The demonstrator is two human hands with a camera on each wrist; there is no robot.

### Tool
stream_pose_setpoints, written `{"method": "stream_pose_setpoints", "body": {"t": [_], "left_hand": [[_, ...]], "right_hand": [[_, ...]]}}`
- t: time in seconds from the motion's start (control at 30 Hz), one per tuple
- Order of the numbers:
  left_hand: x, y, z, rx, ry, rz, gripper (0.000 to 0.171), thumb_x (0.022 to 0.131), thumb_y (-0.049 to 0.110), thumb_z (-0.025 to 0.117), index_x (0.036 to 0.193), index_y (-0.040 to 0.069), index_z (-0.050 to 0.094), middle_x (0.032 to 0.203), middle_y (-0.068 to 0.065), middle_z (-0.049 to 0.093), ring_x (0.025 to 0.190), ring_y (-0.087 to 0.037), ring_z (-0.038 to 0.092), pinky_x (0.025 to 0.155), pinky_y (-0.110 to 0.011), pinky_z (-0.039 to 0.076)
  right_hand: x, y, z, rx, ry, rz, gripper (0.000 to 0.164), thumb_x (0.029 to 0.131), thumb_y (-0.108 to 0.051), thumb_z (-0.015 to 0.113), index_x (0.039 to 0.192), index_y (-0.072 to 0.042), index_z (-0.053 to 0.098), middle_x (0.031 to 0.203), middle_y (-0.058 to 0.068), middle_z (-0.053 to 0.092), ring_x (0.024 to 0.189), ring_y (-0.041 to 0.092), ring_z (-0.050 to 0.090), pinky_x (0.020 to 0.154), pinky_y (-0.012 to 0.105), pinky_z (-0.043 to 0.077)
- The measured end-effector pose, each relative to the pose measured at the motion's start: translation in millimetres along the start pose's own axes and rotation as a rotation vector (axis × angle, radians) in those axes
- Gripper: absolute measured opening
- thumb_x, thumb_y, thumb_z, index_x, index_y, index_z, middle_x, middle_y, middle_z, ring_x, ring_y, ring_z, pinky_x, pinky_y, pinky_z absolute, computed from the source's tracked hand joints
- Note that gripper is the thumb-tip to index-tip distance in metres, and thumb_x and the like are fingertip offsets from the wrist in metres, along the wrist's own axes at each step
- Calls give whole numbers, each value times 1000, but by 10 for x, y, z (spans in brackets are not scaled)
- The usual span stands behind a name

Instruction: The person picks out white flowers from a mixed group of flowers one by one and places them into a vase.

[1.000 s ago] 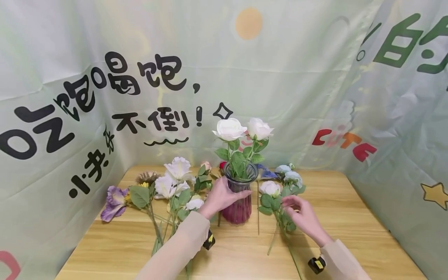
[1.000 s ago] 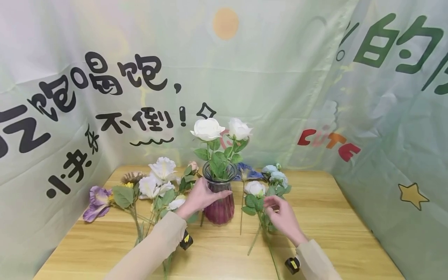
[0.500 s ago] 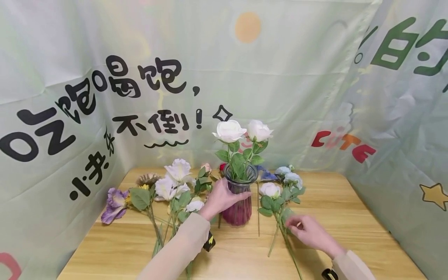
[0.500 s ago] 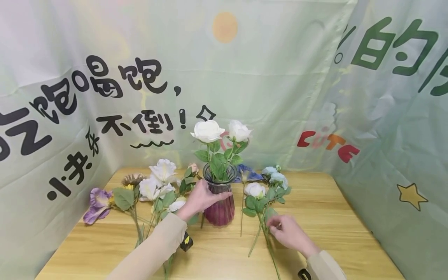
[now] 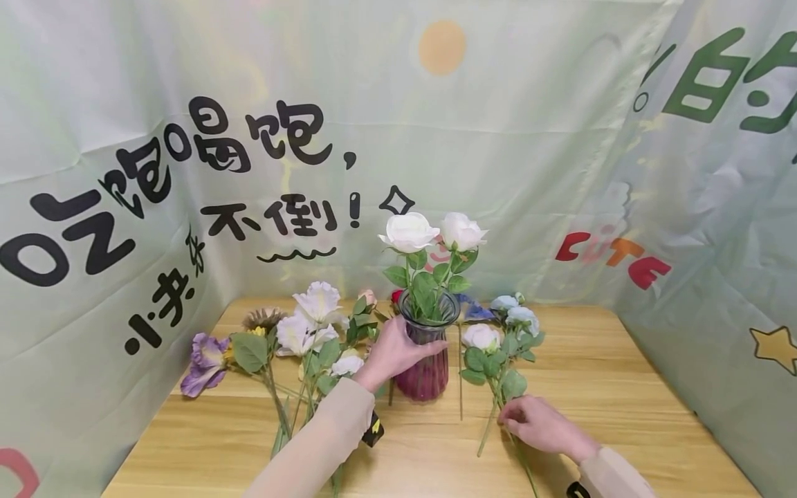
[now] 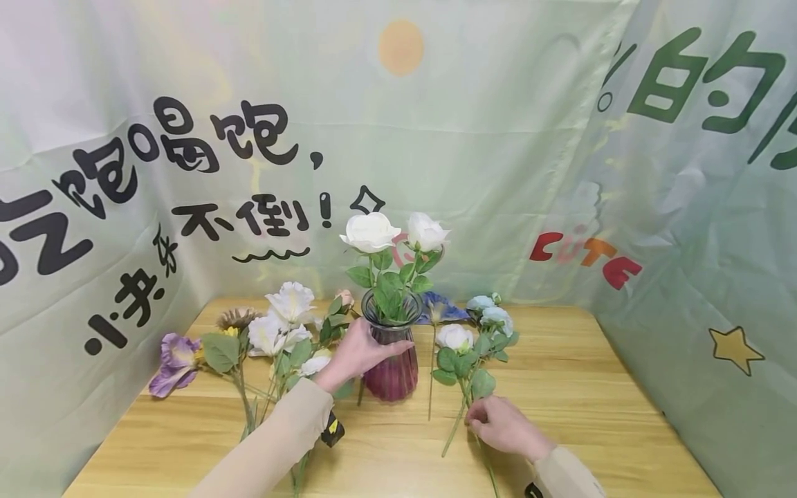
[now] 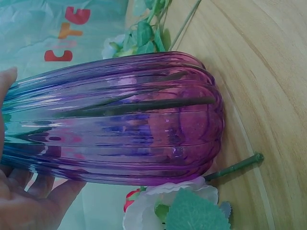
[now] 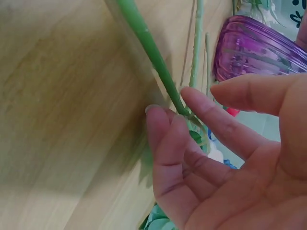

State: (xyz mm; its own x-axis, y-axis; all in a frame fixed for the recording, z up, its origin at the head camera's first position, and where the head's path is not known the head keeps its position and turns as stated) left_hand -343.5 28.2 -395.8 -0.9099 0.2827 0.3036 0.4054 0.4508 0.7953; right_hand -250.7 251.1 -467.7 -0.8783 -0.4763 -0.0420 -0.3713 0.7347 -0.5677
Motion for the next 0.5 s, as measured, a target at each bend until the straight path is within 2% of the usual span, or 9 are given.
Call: {"method": "stream_pose_setpoints", "body": {"t": [0.3, 0.5], "left_hand": [[-4, 11, -16, -7, 6, 5, 68, 69, 54, 77, 123, 20, 56, 107, 4, 65, 98, -11, 61, 84, -32, 51], [1, 5, -10, 5, 16, 14, 71, 68, 56, 77, 125, 19, 55, 108, 3, 65, 100, -13, 61, 85, -32, 51]], "right_hand": [[36, 19, 14, 39, 40, 30, 8, 88, -11, 62, 87, -8, 69, 78, -2, 64, 67, 8, 55, 58, 28, 48], [25, 43, -21, 135, 147, 46, 4, 86, -9, 63, 85, -5, 65, 74, 2, 62, 63, 7, 54, 56, 24, 49]]}}
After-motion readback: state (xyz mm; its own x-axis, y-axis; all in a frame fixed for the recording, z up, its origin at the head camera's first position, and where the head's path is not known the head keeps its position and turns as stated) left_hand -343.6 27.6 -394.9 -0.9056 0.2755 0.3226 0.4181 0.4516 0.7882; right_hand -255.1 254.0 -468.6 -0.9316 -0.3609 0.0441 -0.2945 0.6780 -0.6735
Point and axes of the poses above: each hand's wrist, its own x-axis towards the middle knuckle, its own z-axis out of the palm, y = z × x, the point moved 8 cm from there along x, towards the middle knuckle
